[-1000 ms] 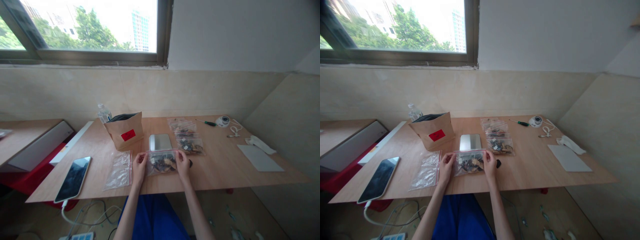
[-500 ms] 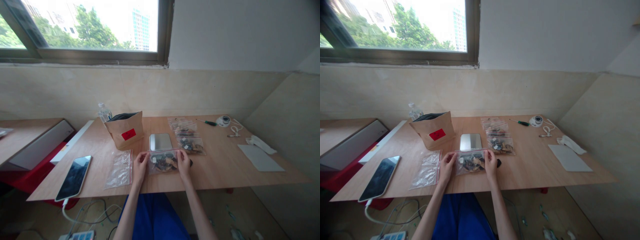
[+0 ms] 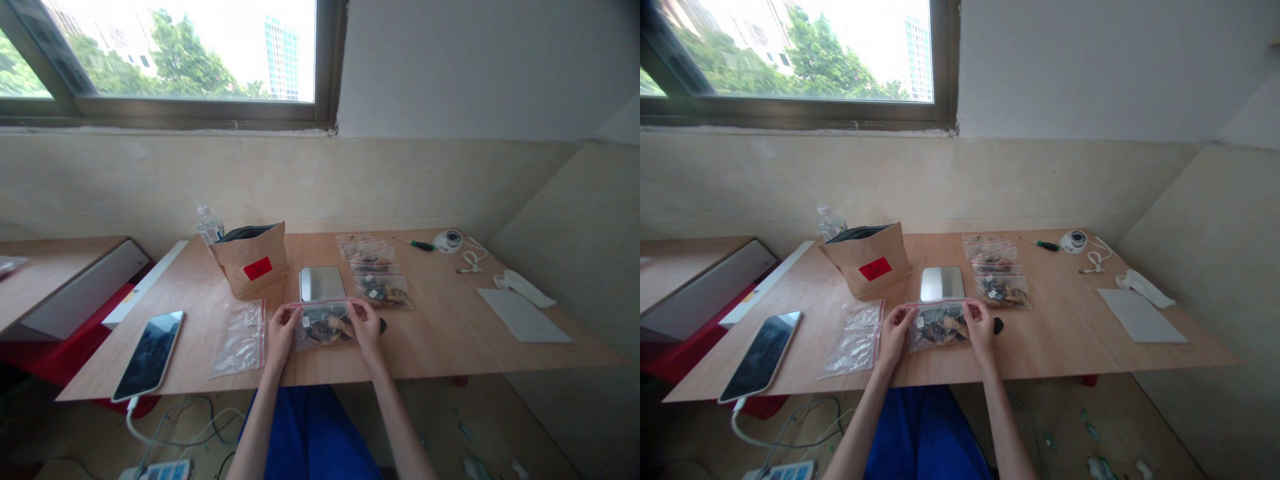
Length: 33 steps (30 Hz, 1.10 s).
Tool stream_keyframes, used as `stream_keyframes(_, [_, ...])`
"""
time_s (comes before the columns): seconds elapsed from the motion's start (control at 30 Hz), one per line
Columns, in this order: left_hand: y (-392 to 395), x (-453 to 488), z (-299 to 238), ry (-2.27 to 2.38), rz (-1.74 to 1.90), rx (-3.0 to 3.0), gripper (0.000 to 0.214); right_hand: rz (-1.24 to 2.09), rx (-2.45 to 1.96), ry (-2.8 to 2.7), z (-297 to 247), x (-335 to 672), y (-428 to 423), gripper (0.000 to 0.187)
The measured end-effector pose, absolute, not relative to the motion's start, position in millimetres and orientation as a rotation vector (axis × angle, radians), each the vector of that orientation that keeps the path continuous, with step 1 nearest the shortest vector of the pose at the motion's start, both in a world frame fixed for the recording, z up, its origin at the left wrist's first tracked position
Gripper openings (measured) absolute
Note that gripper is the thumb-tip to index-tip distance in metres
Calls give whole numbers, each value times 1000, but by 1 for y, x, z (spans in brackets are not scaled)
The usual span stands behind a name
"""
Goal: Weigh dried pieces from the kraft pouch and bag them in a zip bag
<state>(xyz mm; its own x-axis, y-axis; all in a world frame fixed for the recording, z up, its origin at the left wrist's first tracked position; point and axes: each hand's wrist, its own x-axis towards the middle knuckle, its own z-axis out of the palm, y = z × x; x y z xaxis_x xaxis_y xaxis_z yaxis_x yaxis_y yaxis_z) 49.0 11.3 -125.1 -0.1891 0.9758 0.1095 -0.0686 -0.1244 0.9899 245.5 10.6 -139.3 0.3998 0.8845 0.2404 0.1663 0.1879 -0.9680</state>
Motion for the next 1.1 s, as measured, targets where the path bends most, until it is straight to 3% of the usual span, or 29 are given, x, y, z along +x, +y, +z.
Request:
stream_keyframes(0.3, [10,49,-125,1228,1502,1122,19,670,-1297,-1036,-143,247,11,31])
stream_keyframes(0.57, [8,52,-117,1120,1403,1154,22,886,-1194,-1080,-129,243,6,28])
stream_keyframes(1.1, [7,51,-118,1214,1414,1180,24,893,-1203,-1095,-126,242,3,23])
